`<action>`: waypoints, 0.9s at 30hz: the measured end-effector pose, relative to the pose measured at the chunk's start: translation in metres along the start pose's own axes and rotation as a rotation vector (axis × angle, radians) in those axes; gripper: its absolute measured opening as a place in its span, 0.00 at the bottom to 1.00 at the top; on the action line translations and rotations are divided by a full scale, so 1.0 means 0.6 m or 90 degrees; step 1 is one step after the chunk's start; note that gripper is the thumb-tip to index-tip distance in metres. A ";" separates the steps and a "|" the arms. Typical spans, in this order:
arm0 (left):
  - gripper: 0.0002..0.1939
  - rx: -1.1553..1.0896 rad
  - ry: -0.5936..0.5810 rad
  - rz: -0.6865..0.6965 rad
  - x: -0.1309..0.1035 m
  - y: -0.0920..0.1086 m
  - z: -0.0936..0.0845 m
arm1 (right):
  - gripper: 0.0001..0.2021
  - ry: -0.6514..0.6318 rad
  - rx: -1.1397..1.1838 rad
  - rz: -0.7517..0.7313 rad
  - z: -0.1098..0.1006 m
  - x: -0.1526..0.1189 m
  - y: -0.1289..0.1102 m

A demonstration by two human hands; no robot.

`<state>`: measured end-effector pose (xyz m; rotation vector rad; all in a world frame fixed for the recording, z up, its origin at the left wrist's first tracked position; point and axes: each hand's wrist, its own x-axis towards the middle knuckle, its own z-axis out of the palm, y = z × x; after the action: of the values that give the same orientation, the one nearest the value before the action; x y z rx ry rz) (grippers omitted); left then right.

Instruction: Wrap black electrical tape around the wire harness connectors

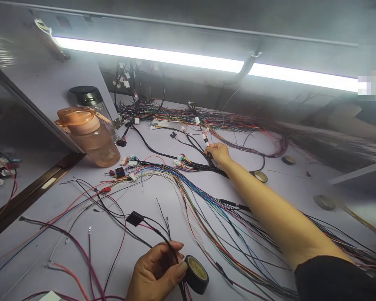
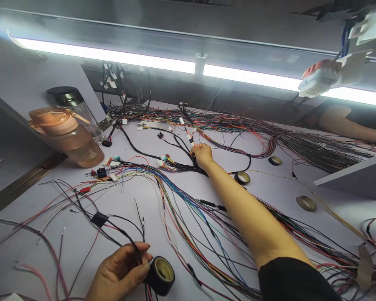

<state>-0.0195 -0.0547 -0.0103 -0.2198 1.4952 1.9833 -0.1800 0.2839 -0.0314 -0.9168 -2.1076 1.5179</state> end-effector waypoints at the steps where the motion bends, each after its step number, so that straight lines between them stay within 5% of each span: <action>1: 0.22 -0.008 -0.010 -0.003 0.002 -0.001 -0.003 | 0.08 -0.003 -0.013 -0.006 -0.003 -0.002 -0.005; 6: 0.21 0.000 -0.080 0.012 0.012 0.004 -0.015 | 0.16 -0.028 -0.068 -0.088 -0.048 -0.096 -0.036; 12: 0.19 -0.047 -0.125 0.076 0.004 0.013 -0.006 | 0.12 -0.290 -0.131 -0.261 -0.122 -0.389 -0.062; 16: 0.19 -0.040 -0.182 0.138 -0.013 0.021 0.007 | 0.13 -0.299 -0.173 -0.367 -0.123 -0.526 -0.055; 20: 0.20 -0.007 -0.241 0.175 -0.040 0.037 0.015 | 0.15 -0.273 -0.233 -0.380 -0.119 -0.558 -0.056; 27: 0.13 0.066 -0.285 0.225 -0.098 0.057 0.024 | 0.15 -0.408 -0.128 -0.292 -0.153 -0.564 -0.075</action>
<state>0.0100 -0.0694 0.0509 0.5333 1.3981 2.0334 0.1072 0.1013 0.0637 0.0525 -2.6963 1.4842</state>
